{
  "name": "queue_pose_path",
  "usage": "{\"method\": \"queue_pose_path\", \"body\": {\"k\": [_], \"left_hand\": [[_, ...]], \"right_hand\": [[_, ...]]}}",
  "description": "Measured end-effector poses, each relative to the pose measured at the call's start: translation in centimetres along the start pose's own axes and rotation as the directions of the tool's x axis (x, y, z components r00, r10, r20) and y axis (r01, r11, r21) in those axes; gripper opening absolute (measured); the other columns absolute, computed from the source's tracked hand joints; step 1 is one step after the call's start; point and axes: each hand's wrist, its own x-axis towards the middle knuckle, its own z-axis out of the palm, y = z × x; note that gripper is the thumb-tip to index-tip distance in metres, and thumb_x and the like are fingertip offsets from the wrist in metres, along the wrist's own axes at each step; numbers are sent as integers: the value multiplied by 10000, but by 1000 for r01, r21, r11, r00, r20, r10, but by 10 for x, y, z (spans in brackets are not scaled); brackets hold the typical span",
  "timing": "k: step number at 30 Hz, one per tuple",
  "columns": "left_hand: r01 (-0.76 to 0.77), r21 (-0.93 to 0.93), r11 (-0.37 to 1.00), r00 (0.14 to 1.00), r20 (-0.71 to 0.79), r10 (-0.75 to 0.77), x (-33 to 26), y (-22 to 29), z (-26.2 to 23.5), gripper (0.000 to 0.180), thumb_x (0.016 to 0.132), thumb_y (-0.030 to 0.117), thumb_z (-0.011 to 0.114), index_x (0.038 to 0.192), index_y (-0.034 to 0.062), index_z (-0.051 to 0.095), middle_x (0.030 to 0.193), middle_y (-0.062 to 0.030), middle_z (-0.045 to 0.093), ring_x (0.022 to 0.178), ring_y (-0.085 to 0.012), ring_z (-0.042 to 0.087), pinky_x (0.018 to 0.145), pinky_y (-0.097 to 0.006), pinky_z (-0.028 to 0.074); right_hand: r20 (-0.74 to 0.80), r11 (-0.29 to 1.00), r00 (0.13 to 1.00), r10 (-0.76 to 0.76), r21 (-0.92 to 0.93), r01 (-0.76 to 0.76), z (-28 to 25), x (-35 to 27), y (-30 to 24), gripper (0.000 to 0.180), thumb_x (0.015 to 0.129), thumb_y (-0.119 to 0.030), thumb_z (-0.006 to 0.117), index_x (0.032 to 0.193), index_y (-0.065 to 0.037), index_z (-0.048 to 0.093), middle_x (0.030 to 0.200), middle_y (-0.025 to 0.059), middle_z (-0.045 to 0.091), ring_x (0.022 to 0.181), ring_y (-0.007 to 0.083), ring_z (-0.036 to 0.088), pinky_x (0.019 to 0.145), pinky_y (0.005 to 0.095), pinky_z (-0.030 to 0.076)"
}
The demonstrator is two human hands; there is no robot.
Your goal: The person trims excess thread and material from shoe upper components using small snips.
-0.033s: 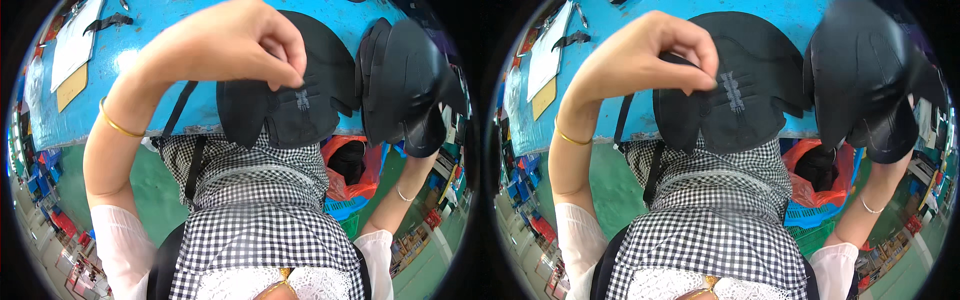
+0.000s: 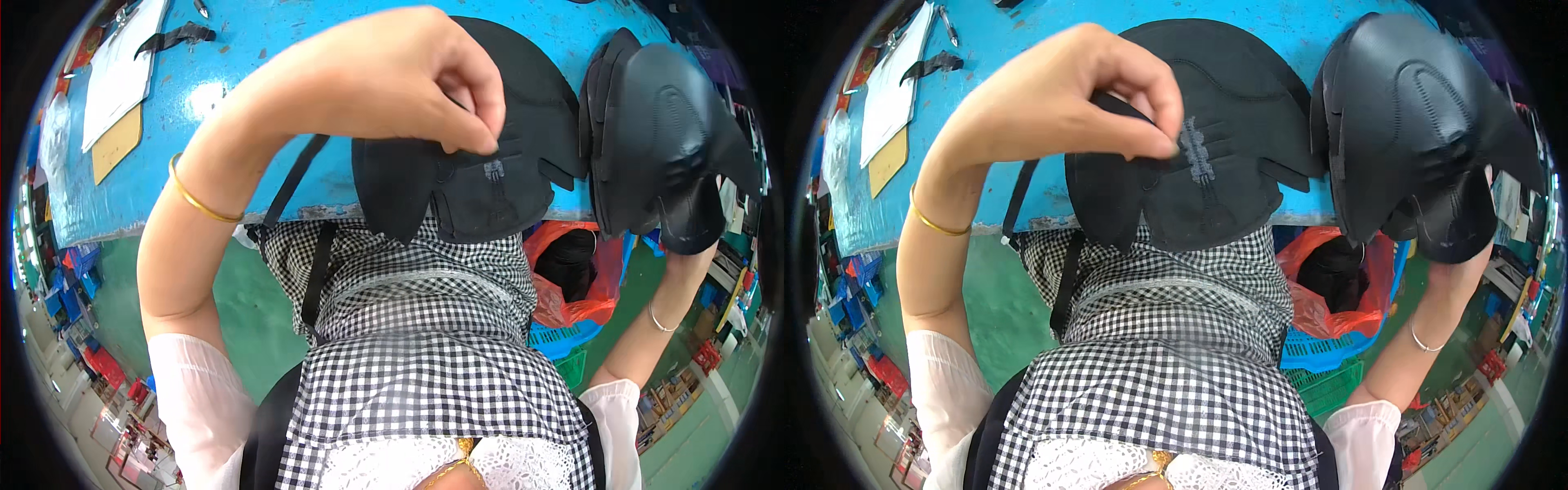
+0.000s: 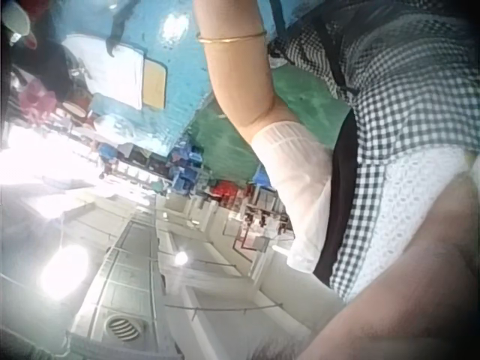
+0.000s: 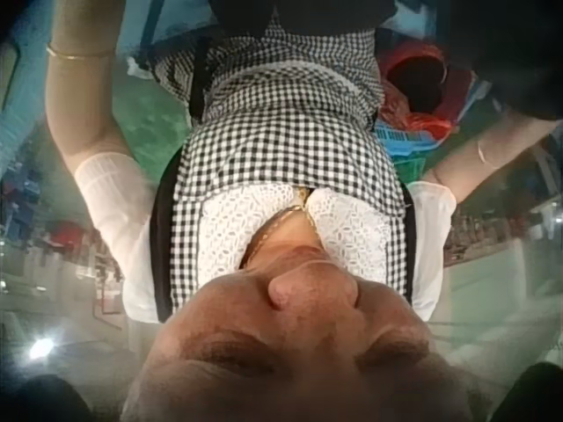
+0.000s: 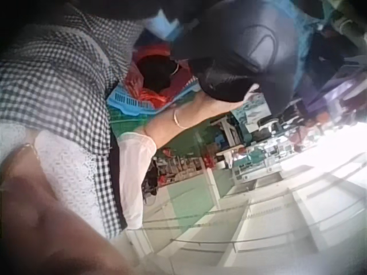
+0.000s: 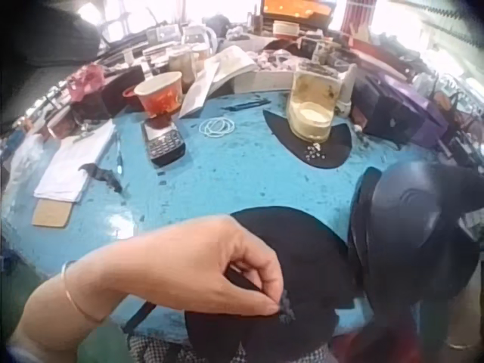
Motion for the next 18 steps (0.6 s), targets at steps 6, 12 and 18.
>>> {"method": "queue_pose_path", "body": {"k": [6,12,18], "left_hand": [[-13,148,989,999,51,5,21,-1,18,126,801,140,744,823,18,720,759,-36,695,714,-121,649,711,-264,505],[-83,393,916,994,-36,105,25,-13,23,173,786,197,767,803,34,709,760,-98,688,731,-244,660,712,-336,506],[-40,721,691,966,-149,211,21,-6,17,292,775,282,806,858,27,693,768,-113,659,706,-278,631,668,-371,484]], "right_hand": [[-68,957,955,-289,-45,286,35,-24,-13,251,1064,-159,469,1234,24,503,885,24,487,544,47,228,476,227,179],[352,807,901,-255,-436,399,131,-53,14,210,990,-20,559,1199,-2,548,837,32,579,634,41,472,566,218,415],[871,335,468,-149,-401,853,194,-23,36,165,782,-36,714,913,-64,618,800,65,612,675,219,600,598,327,489]]}}
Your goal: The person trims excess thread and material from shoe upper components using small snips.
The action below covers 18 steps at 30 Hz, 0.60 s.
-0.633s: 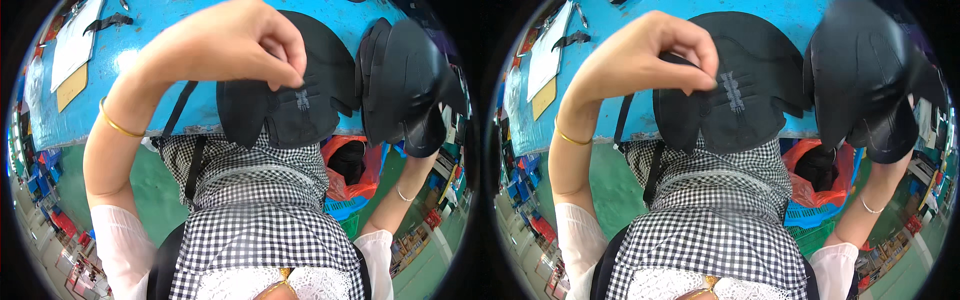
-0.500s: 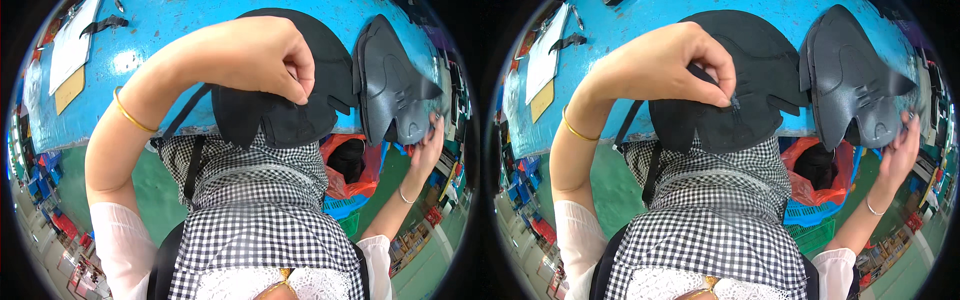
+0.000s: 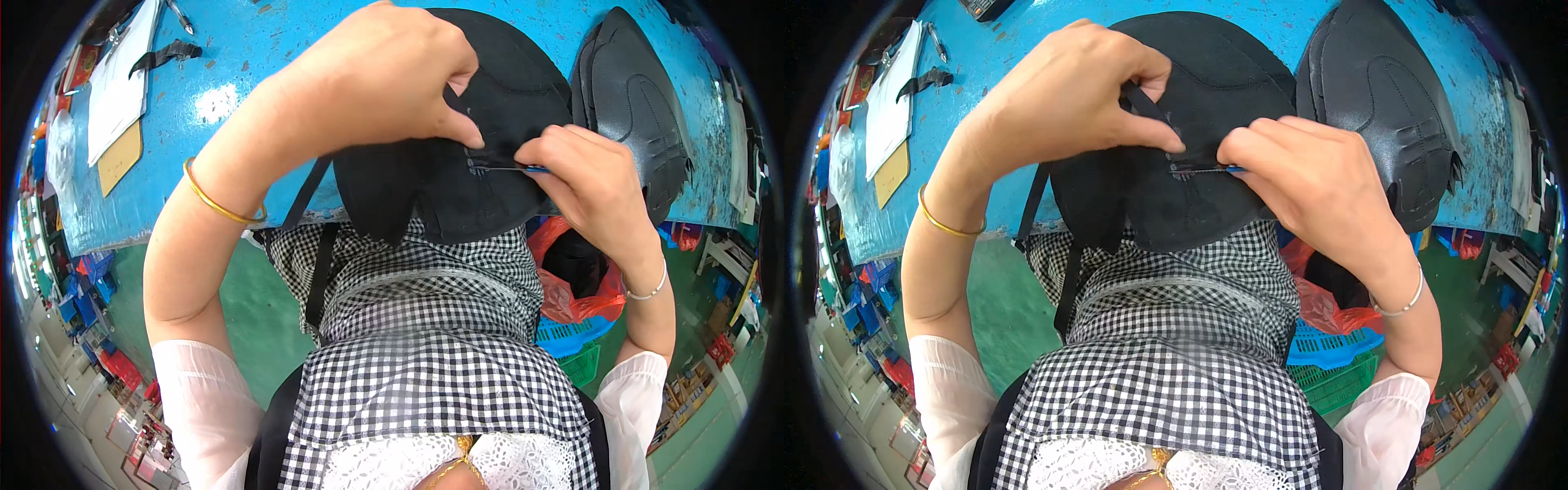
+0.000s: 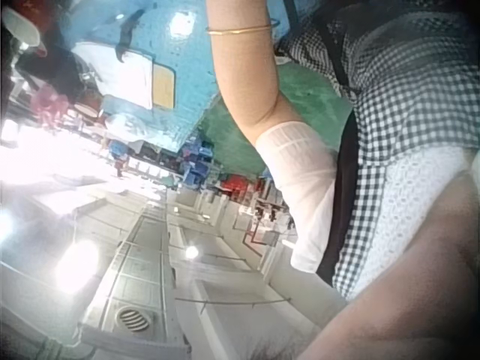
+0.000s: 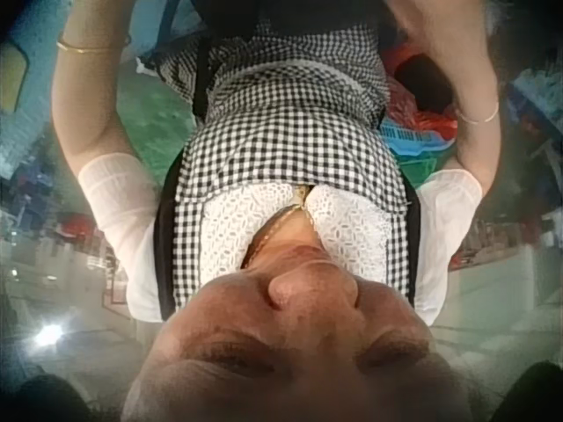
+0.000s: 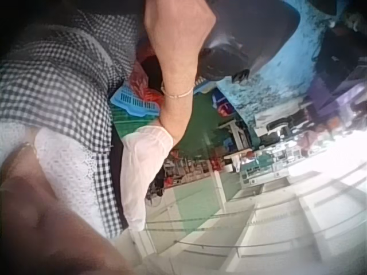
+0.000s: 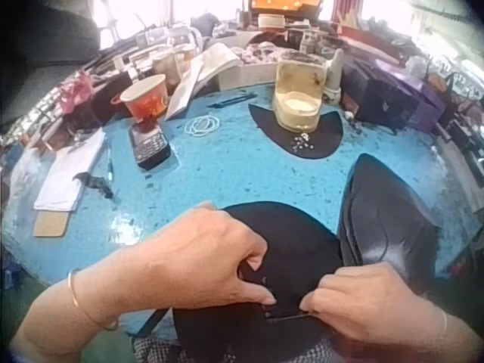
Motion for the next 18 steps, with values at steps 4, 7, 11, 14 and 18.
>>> {"method": "queue_pose_path", "body": {"k": [4,7,11,14,18], "left_hand": [[17,-265,964,1000,6,-16,-5,-13,-3,268,812,252,782,921,22,697,775,-117,663,652,-236,592,600,-343,462],[170,-309,936,975,192,-114,-5,-10,-8,232,831,222,756,927,17,702,780,-109,664,642,-218,579,608,-322,463],[77,-291,954,996,60,-62,-6,-9,-2,205,843,201,736,929,17,704,763,-112,650,628,-209,560,603,-321,456],[71,-290,955,997,54,-57,-6,-10,-1,198,844,195,729,930,18,704,752,-120,644,619,-208,555,600,-322,453],[75,-301,951,995,81,-53,-8,-14,-3,184,854,180,712,936,16,701,743,-126,639,604,-213,547,595,-319,450]], "right_hand": [[167,992,983,-73,-87,88,-7,5,5,175,766,-85,724,858,-80,575,714,45,566,690,228,615,581,353,482],[181,994,978,-105,6,106,-10,8,12,162,781,-84,715,873,-90,582,712,42,570,687,223,616,580,353,484],[62,992,995,-81,-95,87,-2,16,10,153,801,-94,705,891,-95,582,721,45,583,671,233,615,577,357,487],[17,974,1000,-9,-225,13,3,20,5,147,818,-104,692,915,-98,583,752,47,615,659,255,621,580,369,493],[-14,995,998,58,-80,-59,-1,23,6,156,868,-169,690,951,-90,583,784,71,639,669,280,632,584,381,490]]}}
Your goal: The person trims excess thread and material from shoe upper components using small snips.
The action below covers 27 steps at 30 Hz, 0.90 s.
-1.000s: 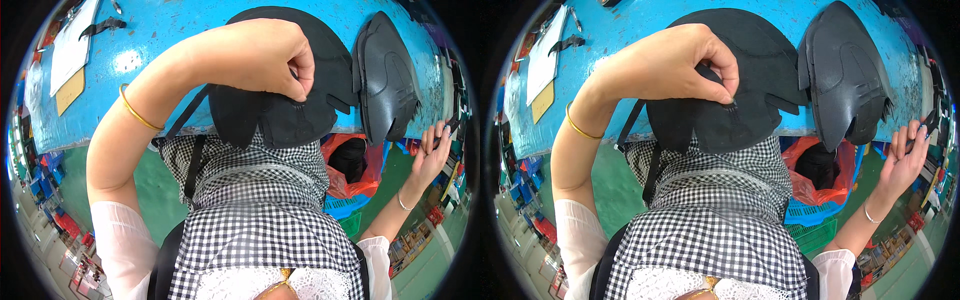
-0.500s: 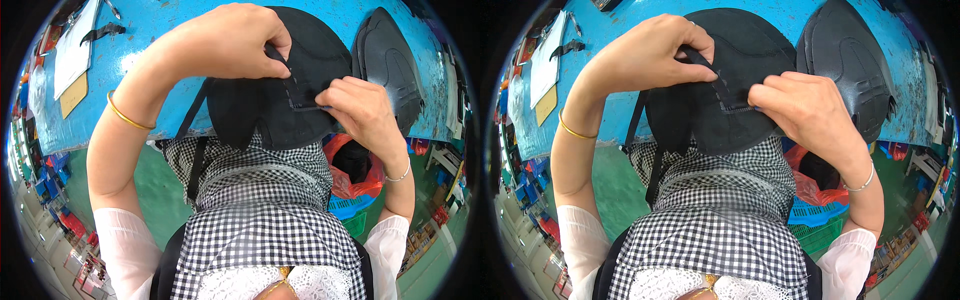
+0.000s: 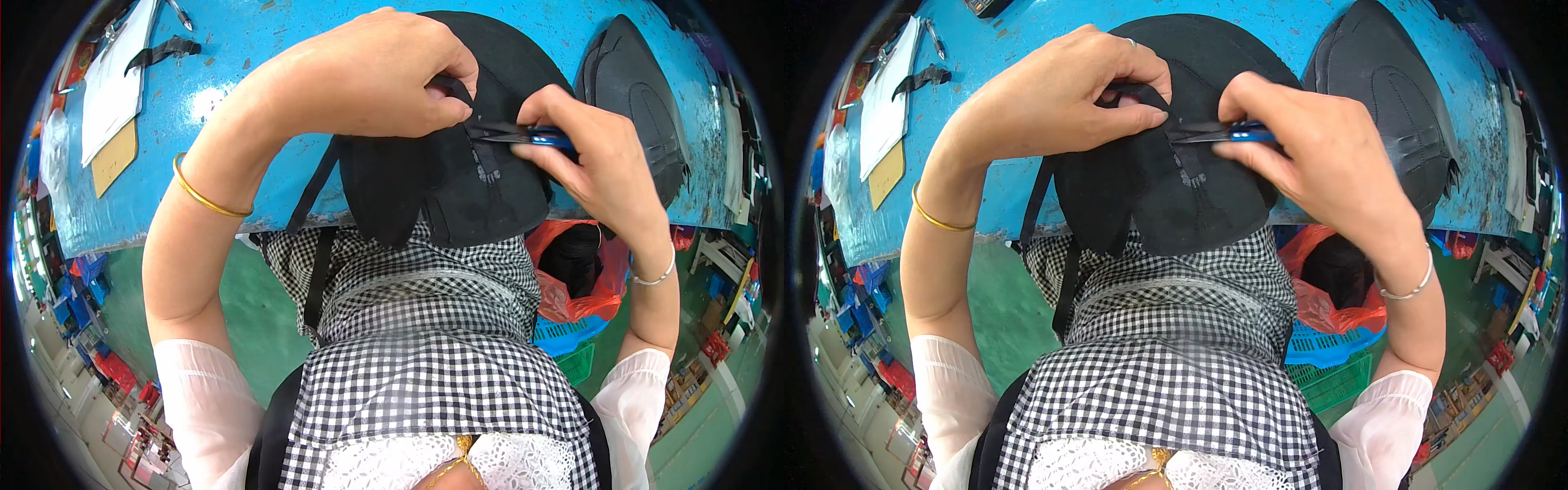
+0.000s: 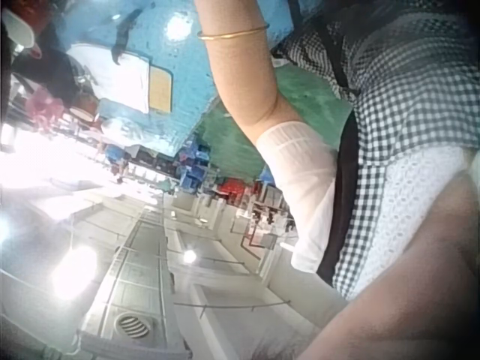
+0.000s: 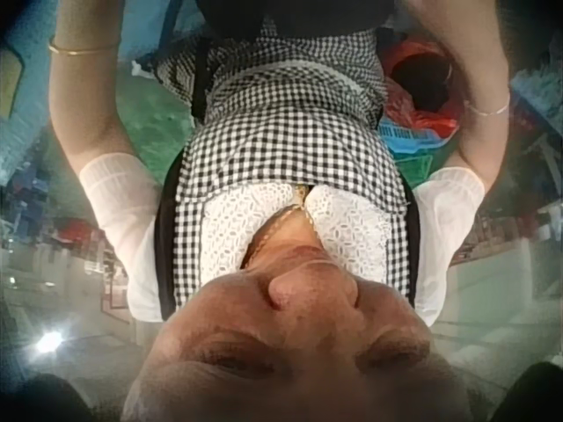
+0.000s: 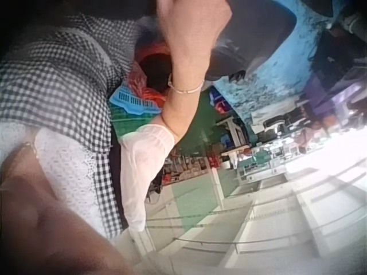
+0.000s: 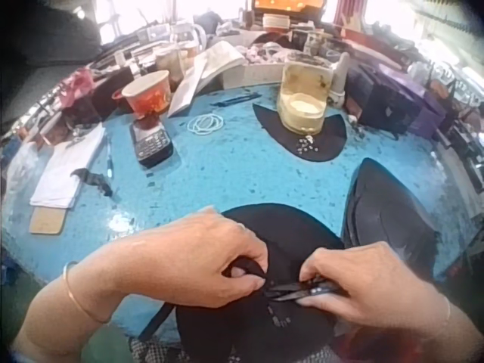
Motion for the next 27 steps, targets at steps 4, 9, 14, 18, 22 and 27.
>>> {"method": "queue_pose_path", "body": {"k": [4,9,14,18,22,27], "left_hand": [[4,-51,999,999,49,-2,1,0,0,172,867,168,696,945,15,691,737,-119,629,604,-203,530,592,-307,441],[-9,-71,997,998,57,14,1,-1,-2,155,901,155,672,960,12,664,765,-96,611,649,-169,515,608,-287,434],[-31,-282,959,988,-154,-14,-9,-19,10,138,898,148,680,943,18,667,759,-59,628,680,-107,546,656,-245,467],[81,-805,588,971,-71,-230,-15,-26,-8,104,954,81,662,1004,-9,680,853,28,655,748,-7,540,658,-155,428],[-16,-700,714,926,-281,-254,-22,-9,-25,128,938,116,686,993,1,699,820,-4,669,715,-33,573,631,-177,442],[58,-581,812,924,-276,-264,-35,-23,-43,234,936,160,709,1077,-26,712,785,-29,678,665,-59,605,599,-169,432]], "right_hand": [[146,991,980,132,-15,-131,-9,4,-3,231,902,-194,691,1027,-29,586,839,122,659,764,301,669,679,358,497],[68,995,993,94,10,-95,4,12,4,230,928,-300,664,908,-78,609,675,100,604,632,300,620,575,385,462],[17,994,996,83,68,-83,-9,2,-15,135,868,-142,693,922,-45,617,762,95,630,682,279,644,610,335,489],[-31,994,997,-75,-87,72,9,-7,-46,322,747,33,716,1053,-2,621,1053,163,700,785,294,696,686,346,563],[61,939,996,71,-342,-46,42,-15,-73,380,767,-81,756,1118,1,633,1275,194,626,713,215,695,594,303,561],[-122,987,992,-11,-162,-9,42,-2,-45,205,842,-82,667,1037,-32,633,1051,167,708,581,157,633,512,285,509]]}}
